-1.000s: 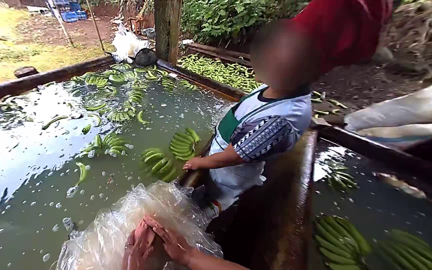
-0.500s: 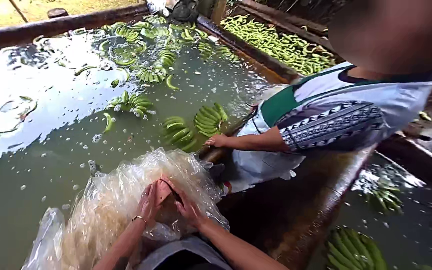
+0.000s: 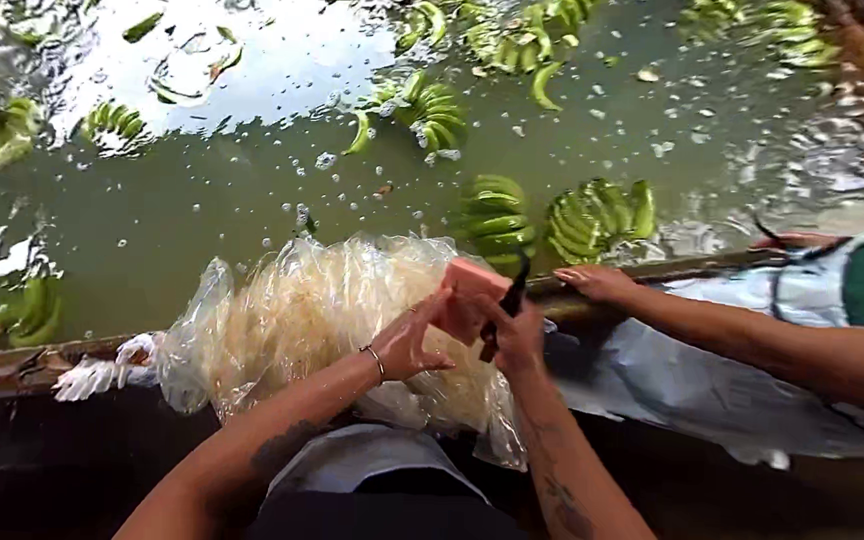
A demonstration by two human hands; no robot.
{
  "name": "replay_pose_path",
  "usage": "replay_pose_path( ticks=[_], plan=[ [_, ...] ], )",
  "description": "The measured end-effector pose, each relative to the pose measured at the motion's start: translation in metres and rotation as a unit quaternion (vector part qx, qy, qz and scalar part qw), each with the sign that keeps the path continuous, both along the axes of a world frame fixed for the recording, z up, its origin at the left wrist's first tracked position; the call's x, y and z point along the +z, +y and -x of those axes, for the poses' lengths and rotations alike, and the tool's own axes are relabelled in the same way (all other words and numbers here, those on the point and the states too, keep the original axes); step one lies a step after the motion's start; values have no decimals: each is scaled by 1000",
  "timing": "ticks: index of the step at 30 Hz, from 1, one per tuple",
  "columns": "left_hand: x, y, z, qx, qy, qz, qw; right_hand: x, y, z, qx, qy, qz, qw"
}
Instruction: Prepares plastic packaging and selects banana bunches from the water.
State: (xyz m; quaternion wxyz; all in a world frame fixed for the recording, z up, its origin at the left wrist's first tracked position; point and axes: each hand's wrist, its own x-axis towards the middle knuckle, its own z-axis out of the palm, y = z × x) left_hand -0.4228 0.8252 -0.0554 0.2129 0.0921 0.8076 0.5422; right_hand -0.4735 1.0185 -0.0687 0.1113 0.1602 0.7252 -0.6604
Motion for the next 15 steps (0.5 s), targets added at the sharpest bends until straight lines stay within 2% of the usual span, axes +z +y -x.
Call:
replay_pose_path(
  ticks=[2, 3, 5, 7, 9, 11, 13, 15],
  plan=[
    [3, -12, -13, -22, 1, 0, 1000, -5, 21, 18, 28, 145, -106, 983],
    [3, -21, -23, -14, 1, -12, 1000, -5, 31, 27, 47, 201, -184, 961],
    [0, -42, -48, 19, -17, -59, 998, -5, 48, 40, 79, 222, -354, 905],
    [-11, -64, -81, 63, -33, -90, 993, -25, 62, 48, 120, 186, -447, 867],
    [-18, -86, -117, 127, -21, -81, 988, -56, 81, 49, 223, 99, -464, 852],
    [-22, -113, -152, 214, 14, -35, 976, -85, 97, 49, 309, 34, -426, 850],
    [-26, -148, -184, 307, 43, 40, 950, -78, 97, 46, 281, 2, -433, 856],
    [-34, -185, -211, 417, 55, 132, 897, -56, 89, 45, 196, -9, -448, 872]
  ],
)
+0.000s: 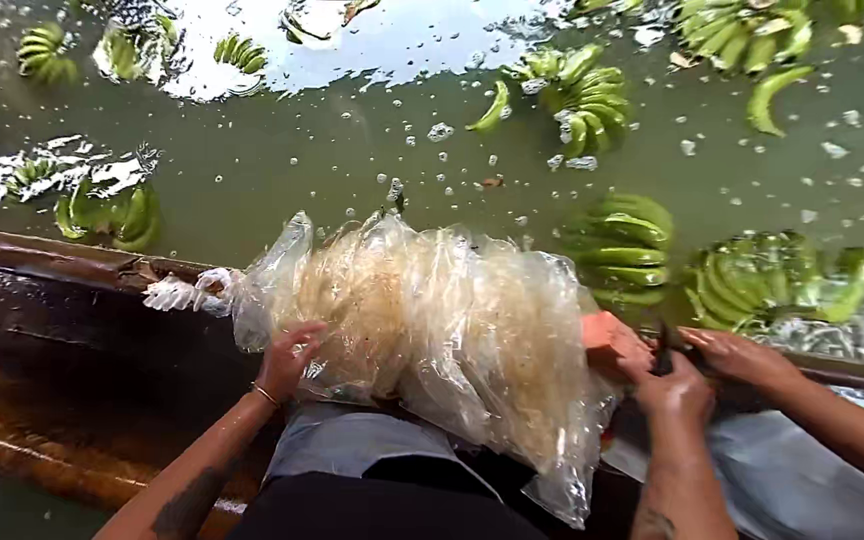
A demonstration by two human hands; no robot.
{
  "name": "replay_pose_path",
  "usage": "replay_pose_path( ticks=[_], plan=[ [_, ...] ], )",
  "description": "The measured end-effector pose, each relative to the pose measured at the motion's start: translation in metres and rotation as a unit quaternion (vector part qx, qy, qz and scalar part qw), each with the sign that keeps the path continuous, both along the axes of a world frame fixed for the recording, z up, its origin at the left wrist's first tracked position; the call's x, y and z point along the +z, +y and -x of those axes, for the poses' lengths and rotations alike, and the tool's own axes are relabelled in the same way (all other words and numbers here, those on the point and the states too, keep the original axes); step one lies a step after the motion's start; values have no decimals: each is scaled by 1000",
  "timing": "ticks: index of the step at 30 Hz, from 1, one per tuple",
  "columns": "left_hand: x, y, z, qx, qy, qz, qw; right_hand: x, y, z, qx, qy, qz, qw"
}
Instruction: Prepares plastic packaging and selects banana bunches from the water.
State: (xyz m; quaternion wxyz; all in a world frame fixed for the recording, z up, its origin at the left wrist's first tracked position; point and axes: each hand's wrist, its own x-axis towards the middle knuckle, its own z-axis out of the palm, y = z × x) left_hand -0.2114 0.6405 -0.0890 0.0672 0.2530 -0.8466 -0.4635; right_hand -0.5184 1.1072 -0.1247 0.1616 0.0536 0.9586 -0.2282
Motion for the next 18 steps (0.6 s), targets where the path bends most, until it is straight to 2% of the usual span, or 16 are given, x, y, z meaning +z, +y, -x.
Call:
replay_pose_path(
  ticks=[3, 5, 8, 10, 12, 15, 18],
  plan=[
    [-19, -59, -24, 163, -68, 95, 980, 24, -35, -5, -78, 101, 51, 991],
    [-42, -92, -34, 179, -124, 86, 972, 40, -82, -18, -55, 149, 157, 975],
    [-69, -108, -36, 63, -203, -25, 977, 60, -196, -50, 37, 109, 369, 922],
    [-68, -105, -31, -54, -233, -77, 968, 67, -290, -83, 130, 50, 423, 895],
    [-65, -112, -31, -166, -235, -101, 952, 60, -385, -124, 226, -34, 427, 875],
    [-58, -137, -50, -282, -220, -93, 929, 20, -506, -181, 339, -179, 375, 844],
    [-49, -154, -98, -332, -188, -63, 922, -33, -562, -215, 443, -226, 143, 855]
  ],
)
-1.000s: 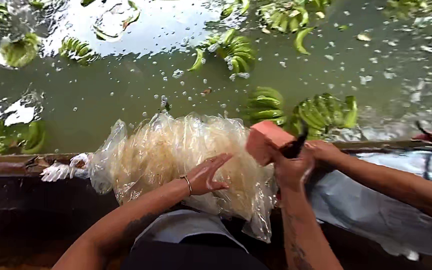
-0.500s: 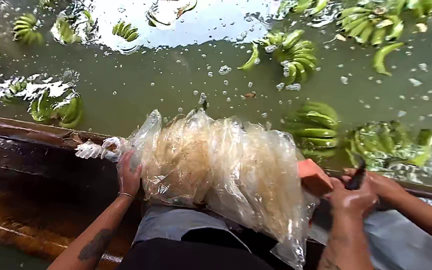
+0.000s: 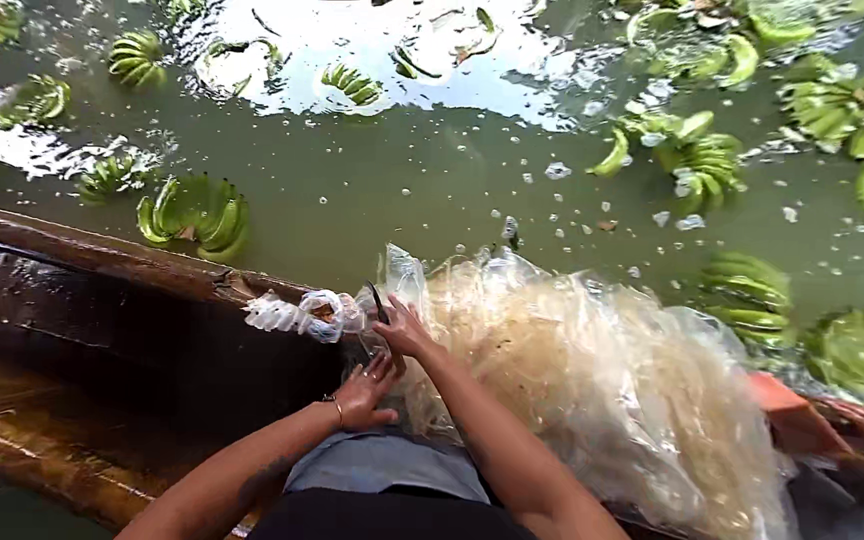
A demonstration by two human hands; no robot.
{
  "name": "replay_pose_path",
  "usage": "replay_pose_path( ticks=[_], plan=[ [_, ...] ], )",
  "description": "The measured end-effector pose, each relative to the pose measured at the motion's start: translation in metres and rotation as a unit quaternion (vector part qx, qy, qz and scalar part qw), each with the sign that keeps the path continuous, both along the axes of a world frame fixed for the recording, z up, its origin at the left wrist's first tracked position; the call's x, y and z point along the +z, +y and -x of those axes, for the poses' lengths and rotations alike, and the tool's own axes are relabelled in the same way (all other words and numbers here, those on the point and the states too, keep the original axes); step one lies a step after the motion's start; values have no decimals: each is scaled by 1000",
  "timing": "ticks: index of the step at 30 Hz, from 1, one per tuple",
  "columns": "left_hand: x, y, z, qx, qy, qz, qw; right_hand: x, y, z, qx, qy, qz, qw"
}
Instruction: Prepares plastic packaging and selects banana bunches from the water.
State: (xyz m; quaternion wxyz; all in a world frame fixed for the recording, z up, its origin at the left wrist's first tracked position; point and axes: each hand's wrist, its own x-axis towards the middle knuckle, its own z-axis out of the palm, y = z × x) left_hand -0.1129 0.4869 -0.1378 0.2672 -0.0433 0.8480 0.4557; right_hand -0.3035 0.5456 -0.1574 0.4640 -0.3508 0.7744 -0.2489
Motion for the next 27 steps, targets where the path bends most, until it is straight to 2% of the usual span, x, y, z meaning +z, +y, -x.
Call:
replay_pose_path(
  ticks=[2, 3, 6, 7, 11, 14, 18, 22, 25, 27],
  plan=[
    [-1, -10, -39, 66, 30, -77, 994, -20, 6, -10, 22, 59, -81, 995],
    [1, -19, -55, 108, 8, -128, 986, -21, 16, -9, 16, 73, -97, 992],
    [30, -45, -98, 196, -189, -289, 918, -27, 64, 1, -40, 88, -53, 994],
    [34, -49, -110, 210, -218, -315, 899, -30, 83, 5, -55, 85, -33, 994],
    [50, -74, -141, 230, -204, -314, 898, -41, 110, 16, -112, 80, 32, 990],
    [56, -94, -160, 253, -175, -308, 901, -38, 101, 19, -124, 63, 28, 990],
    [69, -131, -154, 254, -190, -301, 899, -36, 94, 15, -142, 59, 4, 988],
    [66, -196, -156, 218, -196, -289, 911, -38, 89, 12, -162, 79, 4, 984],
    [42, -267, -168, 188, -179, -281, 924, -33, 76, 3, -185, 99, -15, 978],
    [23, -322, -174, 170, -141, -261, 940, -13, 54, -11, -216, 141, -60, 964]
  ],
)
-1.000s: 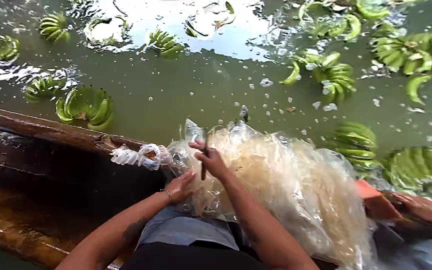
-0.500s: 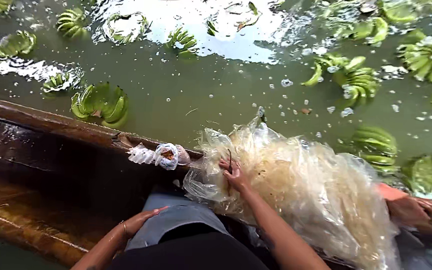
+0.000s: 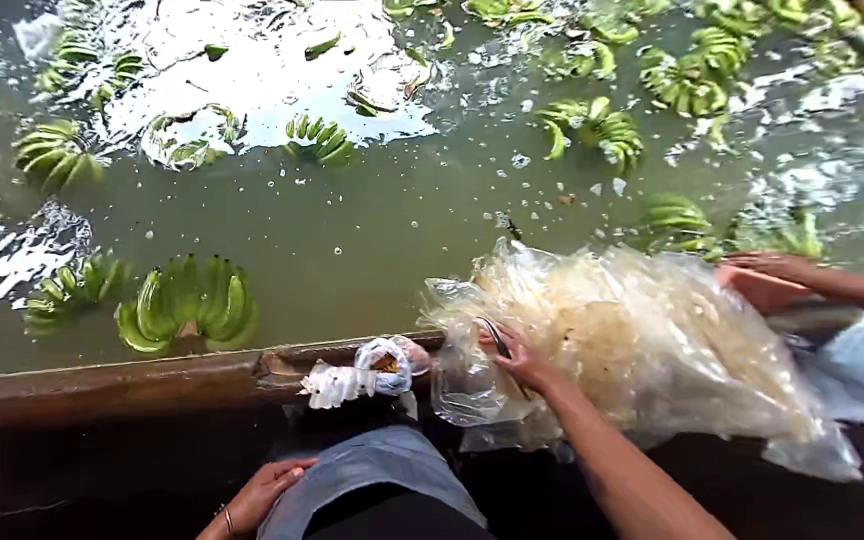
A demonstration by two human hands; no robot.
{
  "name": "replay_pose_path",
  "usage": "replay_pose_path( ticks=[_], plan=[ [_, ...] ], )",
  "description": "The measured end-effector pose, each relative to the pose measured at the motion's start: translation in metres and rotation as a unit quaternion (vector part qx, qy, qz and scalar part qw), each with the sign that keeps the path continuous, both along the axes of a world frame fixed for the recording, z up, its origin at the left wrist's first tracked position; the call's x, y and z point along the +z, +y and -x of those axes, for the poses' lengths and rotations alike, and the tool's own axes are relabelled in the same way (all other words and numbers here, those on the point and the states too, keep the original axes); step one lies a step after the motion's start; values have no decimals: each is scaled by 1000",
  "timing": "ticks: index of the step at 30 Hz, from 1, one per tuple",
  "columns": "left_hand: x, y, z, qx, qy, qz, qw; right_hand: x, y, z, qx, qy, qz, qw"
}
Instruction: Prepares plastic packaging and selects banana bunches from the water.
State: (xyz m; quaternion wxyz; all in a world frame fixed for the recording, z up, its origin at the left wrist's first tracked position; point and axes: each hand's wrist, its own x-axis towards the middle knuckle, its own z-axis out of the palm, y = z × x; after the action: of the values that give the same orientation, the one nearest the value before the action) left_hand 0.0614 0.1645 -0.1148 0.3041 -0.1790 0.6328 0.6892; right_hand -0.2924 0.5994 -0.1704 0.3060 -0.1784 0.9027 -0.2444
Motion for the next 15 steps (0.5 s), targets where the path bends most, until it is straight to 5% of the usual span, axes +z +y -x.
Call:
replay_pose_path(
  ticks=[4, 8, 15],
  plan=[
    [5, -93, 23, -23, 8, 108, 994, 53, -65, -32, -43, 109, 2, 993],
    [-4, -180, 74, 35, 7, 226, 973, 75, -137, -44, -73, 96, 44, 992],
    [-29, -208, 202, 335, -90, 55, 936, 43, -257, 38, -200, -6, -50, 979]
  ],
)
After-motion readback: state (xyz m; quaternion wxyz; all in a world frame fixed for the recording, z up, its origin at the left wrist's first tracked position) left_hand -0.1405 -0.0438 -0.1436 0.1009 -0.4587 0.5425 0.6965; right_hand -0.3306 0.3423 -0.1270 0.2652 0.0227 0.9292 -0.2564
